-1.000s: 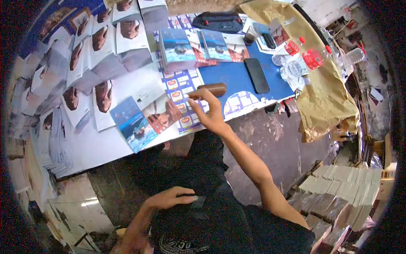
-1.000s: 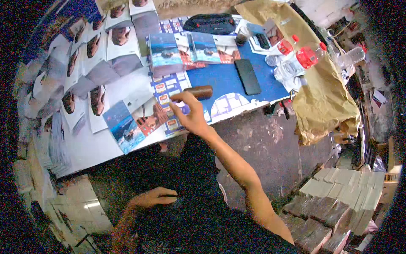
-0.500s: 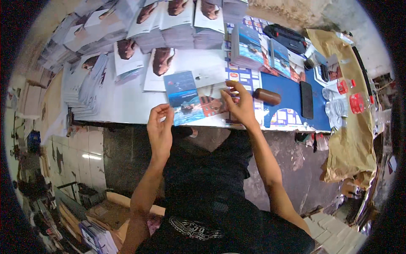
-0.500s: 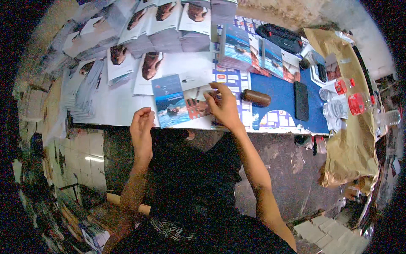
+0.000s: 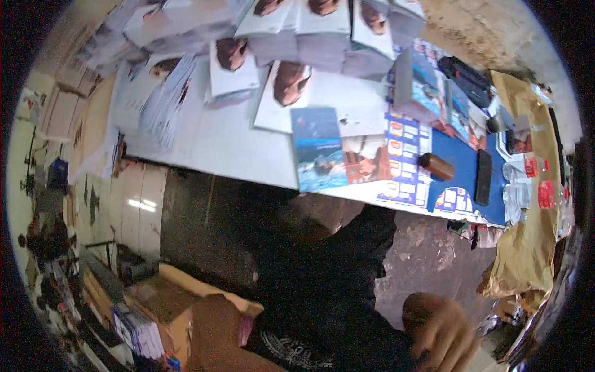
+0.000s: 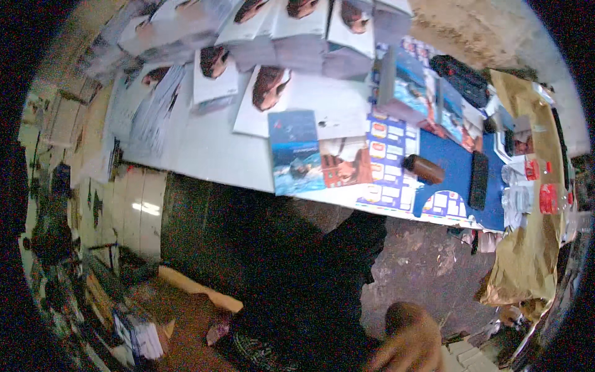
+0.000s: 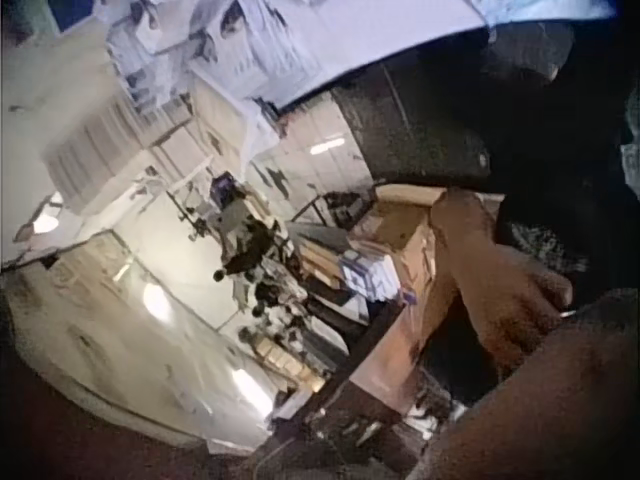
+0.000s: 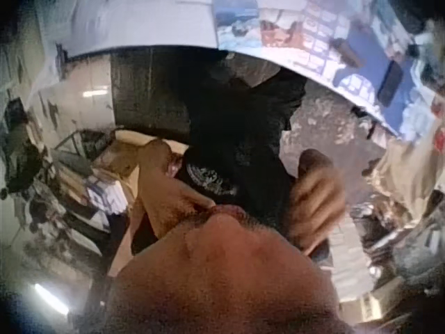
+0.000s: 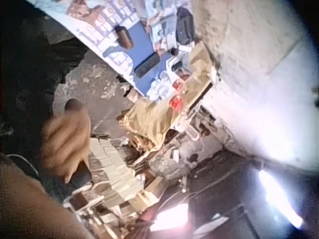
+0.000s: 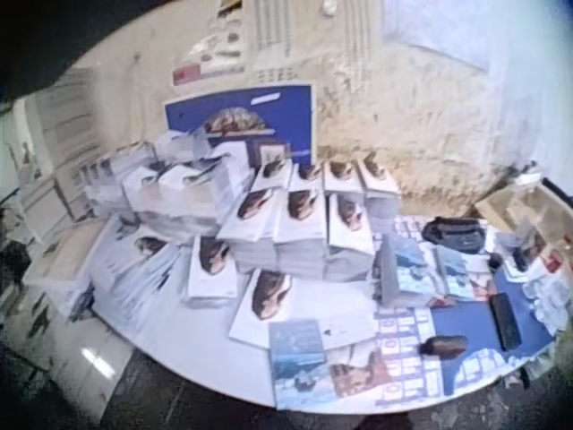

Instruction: The person sorts pamphlets on a table by picking up an item from one stack, checking it, and placing it onto another stack.

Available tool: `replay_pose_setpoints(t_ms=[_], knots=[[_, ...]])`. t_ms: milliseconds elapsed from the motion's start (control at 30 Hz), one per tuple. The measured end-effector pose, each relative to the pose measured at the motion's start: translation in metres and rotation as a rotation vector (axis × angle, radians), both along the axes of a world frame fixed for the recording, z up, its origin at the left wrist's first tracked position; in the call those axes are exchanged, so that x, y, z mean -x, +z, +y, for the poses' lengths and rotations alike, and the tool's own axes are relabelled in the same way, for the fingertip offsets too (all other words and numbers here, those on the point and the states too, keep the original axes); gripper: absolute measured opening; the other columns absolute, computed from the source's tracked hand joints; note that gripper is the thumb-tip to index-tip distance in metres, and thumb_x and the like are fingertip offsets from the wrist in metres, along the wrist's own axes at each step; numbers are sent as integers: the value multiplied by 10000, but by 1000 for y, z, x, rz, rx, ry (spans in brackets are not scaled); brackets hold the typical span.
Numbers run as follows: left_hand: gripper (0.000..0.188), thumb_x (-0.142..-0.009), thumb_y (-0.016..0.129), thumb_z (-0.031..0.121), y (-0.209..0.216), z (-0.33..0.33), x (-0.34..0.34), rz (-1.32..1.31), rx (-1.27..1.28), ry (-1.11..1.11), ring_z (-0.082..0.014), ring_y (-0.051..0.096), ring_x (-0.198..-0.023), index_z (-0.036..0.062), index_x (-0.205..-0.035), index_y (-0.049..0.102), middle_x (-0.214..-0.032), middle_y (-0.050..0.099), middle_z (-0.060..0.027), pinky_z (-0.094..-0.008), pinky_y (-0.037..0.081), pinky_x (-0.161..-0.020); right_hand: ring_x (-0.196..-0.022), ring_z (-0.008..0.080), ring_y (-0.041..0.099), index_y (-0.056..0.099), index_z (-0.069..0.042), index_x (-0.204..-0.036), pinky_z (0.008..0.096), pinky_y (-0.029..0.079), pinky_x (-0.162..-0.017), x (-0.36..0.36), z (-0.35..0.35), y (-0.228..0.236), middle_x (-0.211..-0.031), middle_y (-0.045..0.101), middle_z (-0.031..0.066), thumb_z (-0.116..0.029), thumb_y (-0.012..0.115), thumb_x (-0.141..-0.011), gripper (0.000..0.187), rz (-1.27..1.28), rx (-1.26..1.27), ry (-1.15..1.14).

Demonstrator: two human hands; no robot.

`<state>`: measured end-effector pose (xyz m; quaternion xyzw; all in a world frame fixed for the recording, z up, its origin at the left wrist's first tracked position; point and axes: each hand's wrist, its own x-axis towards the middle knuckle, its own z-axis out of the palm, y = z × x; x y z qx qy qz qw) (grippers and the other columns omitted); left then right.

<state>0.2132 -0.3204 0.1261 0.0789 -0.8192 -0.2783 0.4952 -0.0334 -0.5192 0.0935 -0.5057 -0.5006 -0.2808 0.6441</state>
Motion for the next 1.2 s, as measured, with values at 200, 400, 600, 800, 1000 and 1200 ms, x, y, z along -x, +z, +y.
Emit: replay_pose_setpoints(t_ms=[200,400,600,800,1000,1200], knots=[[594,-987,547,524,-61,-44,-31,66,-555,-227,-361,549,-1222,58,-1354,570,-1334,572,-169,-489,438,-1028,-855,277,561,574,-87,-830,423,401,-687,-20,21,39,-954,566,107,-464,617,-981,408,461,369,-102],[710,-1010,495,560,-248,7,-6,-166,-1397,-318,-363,455,-1357,33,-1480,419,-1459,488,-182,-443,346,-1145,-906,307,543,612,-48,-1010,458,366,-787,-33,22,10,-1027,562,146,-552,681,-902,521,521,317,-76],[921,-953,644,500,-209,7,19,376,-1152,-235,-315,261,-1493,52,-1604,171,-1640,231,-178,-425,227,-1219,-896,296,538,601,-36,-990,462,335,-839,-49,14,3,-985,544,152,-547,650,-923,517,460,435,256],[968,-838,793,411,-161,-44,25,-78,-1028,-364,-349,399,-1402,11,-1559,286,-1505,409,-220,-438,307,-1174,-1016,302,600,642,-6,-898,532,440,-870,-30,26,50,-1037,647,175,-237,554,-977,259,319,182,394],[994,-762,810,522,-99,-72,39,-56,-826,-483,-414,502,-1246,-33,-1471,388,-1305,499,-262,-465,406,-1060,-950,320,571,596,-7,-1073,499,419,-869,-15,47,92,-1030,589,165,-288,580,-981,295,141,129,31],[988,-731,830,503,-120,-79,54,126,-703,-569,-396,521,-1230,-32,-1456,426,-1325,504,-252,-459,416,-1046,-996,322,575,566,20,-1162,508,429,-932,40,36,102,-1084,592,176,-291,633,-922,399,-78,134,-133]])
